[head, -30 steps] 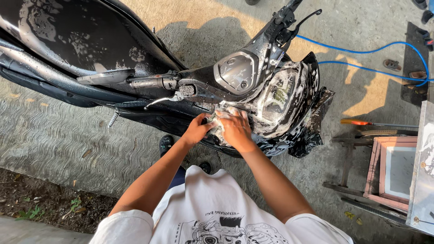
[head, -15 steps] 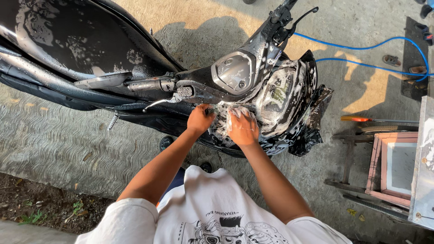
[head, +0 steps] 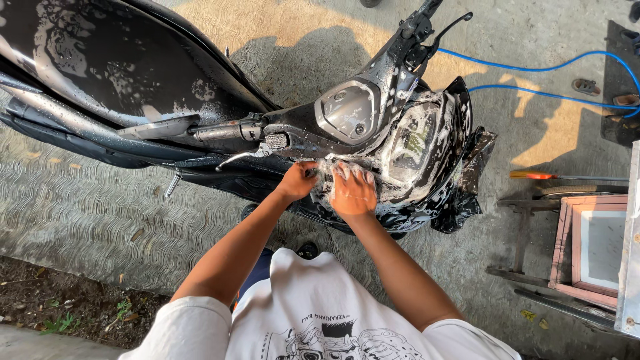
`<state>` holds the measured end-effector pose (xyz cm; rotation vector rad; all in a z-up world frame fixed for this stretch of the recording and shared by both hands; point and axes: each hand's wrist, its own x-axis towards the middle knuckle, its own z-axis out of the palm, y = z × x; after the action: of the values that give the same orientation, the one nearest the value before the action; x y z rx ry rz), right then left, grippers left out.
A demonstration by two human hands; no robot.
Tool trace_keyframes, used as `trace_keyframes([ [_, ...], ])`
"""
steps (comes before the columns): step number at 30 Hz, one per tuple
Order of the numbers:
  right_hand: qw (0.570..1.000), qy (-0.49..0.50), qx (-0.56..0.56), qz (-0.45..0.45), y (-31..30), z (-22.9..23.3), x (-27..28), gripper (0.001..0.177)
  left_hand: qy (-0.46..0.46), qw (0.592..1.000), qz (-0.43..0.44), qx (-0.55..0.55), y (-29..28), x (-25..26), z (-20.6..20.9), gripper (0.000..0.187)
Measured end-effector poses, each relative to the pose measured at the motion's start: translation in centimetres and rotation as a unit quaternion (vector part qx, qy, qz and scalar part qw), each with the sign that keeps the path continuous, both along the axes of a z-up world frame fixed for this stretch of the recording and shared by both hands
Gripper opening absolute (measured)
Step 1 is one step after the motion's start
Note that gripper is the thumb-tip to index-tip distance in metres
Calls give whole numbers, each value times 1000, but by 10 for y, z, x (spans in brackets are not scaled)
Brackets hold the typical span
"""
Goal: The person soaps and wipes different parts of a motorcycle by hand with a cloth, including the front fairing and the side panel.
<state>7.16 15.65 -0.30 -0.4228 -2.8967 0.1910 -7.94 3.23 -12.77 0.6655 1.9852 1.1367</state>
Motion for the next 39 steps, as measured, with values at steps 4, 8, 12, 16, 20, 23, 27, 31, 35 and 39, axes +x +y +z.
trace_keyframes([
  [4,996,-58,-57,-27,1,10,-2,74,-44,998,-23,39,6,-5,-20,50],
  [8,997,-37,-61,-14,5,21,4,80,-90,987,-93,97,-4,-2,-32,50],
  [12,998,-22,-59,-31,11,21,7,76,-34,994,-46,93,4,-1,-17,43],
  [16,996,69,-46,-43,15,18,10,70,-19,996,59,59,15,0,2,32],
  [20,997,34,-45,-51,16,15,9,73,-141,983,16,115,7,5,-14,28],
  [23,997,-12,-63,-53,17,16,11,74,-107,983,-36,144,-8,1,-27,33],
  [27,994,-63,-68,-52,18,18,11,75,-69,996,0,49,0,0,-15,38],
  [31,993,-60,-63,-77,17,21,7,76,15,997,59,41,10,4,6,35],
  [35,991,-71,-83,-80,17,25,5,80,28,998,20,44,4,12,9,45],
  [39,990,-69,-104,-71,22,22,13,80,17,997,-37,62,-19,14,19,22],
])
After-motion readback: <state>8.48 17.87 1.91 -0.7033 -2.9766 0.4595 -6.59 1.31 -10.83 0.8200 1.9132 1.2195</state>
